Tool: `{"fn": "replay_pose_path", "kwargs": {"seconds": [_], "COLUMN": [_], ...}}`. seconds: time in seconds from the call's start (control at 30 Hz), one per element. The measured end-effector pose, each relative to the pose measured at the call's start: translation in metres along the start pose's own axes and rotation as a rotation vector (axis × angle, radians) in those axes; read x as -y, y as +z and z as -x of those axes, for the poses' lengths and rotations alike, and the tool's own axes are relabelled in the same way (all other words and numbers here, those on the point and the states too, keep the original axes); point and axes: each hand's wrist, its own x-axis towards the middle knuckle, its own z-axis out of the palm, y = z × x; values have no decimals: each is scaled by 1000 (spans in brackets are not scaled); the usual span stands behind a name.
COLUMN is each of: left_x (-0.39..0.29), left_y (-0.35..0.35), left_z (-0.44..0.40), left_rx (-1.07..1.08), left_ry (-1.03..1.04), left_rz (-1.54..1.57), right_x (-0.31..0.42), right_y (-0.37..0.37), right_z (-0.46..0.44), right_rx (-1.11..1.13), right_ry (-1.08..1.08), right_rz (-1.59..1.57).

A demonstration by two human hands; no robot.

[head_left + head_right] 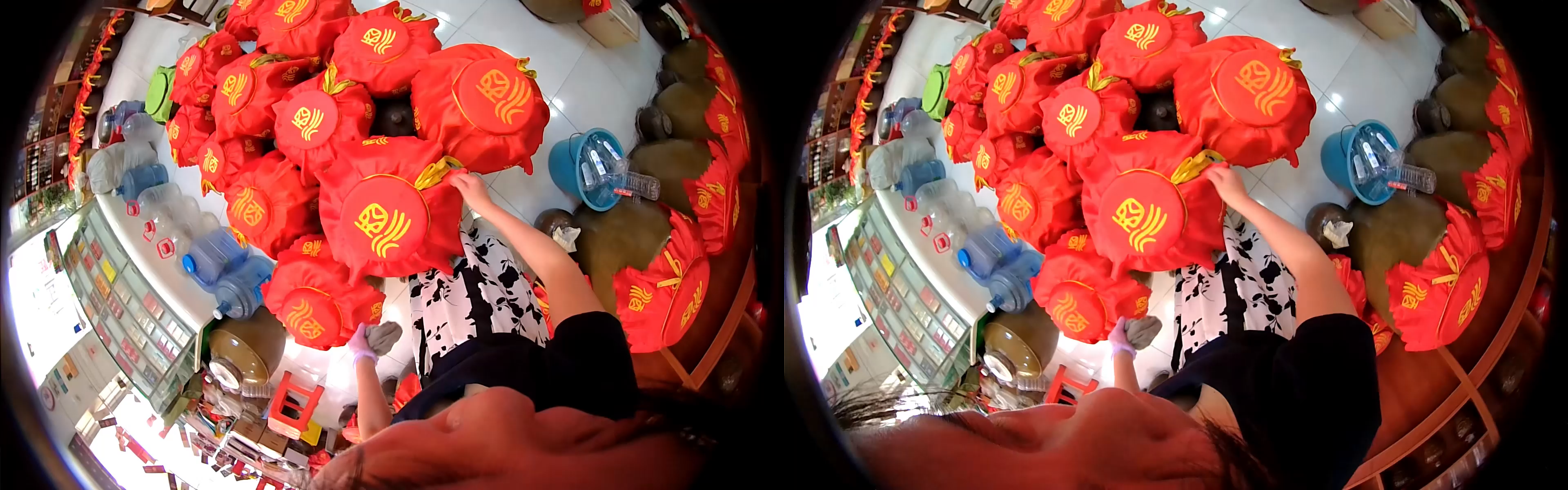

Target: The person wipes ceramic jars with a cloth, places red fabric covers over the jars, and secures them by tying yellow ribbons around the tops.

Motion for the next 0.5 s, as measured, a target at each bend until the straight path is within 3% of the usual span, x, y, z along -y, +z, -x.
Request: {"fn": "replay_pose_path", "kwargs": {"seconds": [0.03, 0.1, 0.13, 0.17, 0.2, 0.23, 0.3, 0.4, 0.5], "left_x": [7, 25, 33, 36, 34, 33, 35, 32, 26], "left_y": [-14, -47, -60, -67, -75, -78, -88, -104, -128], "left_z": [-3, -11, -19, -25, -21, -23, -27, -35, -36], "left_rx": [-26, -55, -51, -44, -54, -40, -19, 31, 47], "left_ry": [-66, -120, -153, -186, -174, -161, -140, -106, -79], "left_rz": [135, 271, 300, 328, 303, 309, 325, 324, 321], "right_x": [-19, -69, -101, -166, -168, -178, -160, -181, -111], "right_y": [-13, -51, -66, -78, -92, -104, -120, -120, -102], "right_z": [10, 37, 56, 71, 96, 117, 161, 205, 266], "right_rx": [-21, 263, 277, 295, 270, 191, -79, -43, 17], "right_ry": [57, 246, 286, 152, 245, 188, 395, 507, 507], "right_rz": [-24, 272, 268, 536, 641, 797, 682, 621, 440]}}
